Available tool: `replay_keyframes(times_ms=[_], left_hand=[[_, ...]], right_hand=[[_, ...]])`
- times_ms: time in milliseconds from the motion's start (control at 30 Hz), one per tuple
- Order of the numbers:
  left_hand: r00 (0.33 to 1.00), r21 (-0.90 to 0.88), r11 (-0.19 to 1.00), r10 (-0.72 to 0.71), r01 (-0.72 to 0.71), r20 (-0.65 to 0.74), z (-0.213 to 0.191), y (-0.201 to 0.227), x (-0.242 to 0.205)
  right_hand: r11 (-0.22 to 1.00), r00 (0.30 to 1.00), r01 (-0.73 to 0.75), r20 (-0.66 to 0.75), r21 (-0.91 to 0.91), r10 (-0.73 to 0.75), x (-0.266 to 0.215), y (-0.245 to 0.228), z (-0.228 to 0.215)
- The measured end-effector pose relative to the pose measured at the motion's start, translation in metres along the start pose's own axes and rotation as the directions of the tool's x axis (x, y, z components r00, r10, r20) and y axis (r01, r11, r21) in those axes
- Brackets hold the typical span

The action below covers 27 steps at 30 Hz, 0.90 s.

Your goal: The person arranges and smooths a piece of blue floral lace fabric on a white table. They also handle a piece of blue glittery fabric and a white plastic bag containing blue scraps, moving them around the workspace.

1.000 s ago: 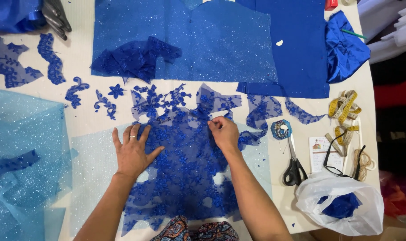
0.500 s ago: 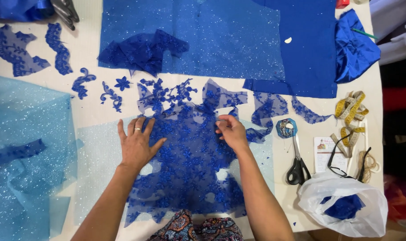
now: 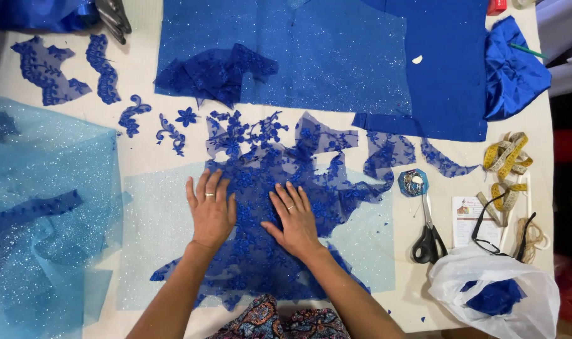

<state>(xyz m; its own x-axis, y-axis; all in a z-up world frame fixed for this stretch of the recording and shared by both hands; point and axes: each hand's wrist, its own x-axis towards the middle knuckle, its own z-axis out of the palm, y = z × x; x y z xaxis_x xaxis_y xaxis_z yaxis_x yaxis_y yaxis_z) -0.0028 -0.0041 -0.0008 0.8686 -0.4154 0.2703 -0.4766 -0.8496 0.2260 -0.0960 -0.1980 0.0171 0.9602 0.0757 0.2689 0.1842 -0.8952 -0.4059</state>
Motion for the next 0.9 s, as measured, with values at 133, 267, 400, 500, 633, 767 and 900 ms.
replay_keyframes(times_ms=[133,267,400,500,633,767,900], left_hand=[[0.988,-0.051,0.99,0.135,-0.131,0.081,0.02,0.012,-0.002],[0.942,-0.016,0.983,0.178,-0.181,0.286,0.021,0.009,0.004],[0.877,0.109,0.979,0.1,-0.17,0.469,0.007,0.0,0.017],[0.835,0.119,0.981,0.066,-0.156,0.547,0.002,-0.006,0.023],[0.798,0.103,0.98,0.074,-0.168,0.598,-0.009,-0.012,0.03],[0.883,0.025,0.987,0.13,-0.159,0.452,-0.016,-0.029,0.022],[0.981,0.001,0.991,0.134,-0.135,0.139,-0.039,-0.038,-0.01]], right_hand=[[0.997,0.991,-0.042,0.125,-0.058,0.049,-0.005,0.0,0.011],[0.994,0.987,-0.045,0.149,-0.096,0.059,-0.005,-0.002,0.013],[0.989,0.98,-0.045,0.185,-0.14,0.071,-0.006,0.0,0.015],[0.987,0.966,-0.062,0.241,-0.148,0.097,-0.008,0.0,0.017],[0.985,0.953,-0.066,0.281,-0.162,0.11,-0.006,-0.002,0.012],[0.988,0.93,-0.12,0.336,-0.101,0.147,0.001,-0.003,0.001],[0.972,0.981,-0.181,0.1,0.147,0.168,-0.005,0.001,-0.022]])
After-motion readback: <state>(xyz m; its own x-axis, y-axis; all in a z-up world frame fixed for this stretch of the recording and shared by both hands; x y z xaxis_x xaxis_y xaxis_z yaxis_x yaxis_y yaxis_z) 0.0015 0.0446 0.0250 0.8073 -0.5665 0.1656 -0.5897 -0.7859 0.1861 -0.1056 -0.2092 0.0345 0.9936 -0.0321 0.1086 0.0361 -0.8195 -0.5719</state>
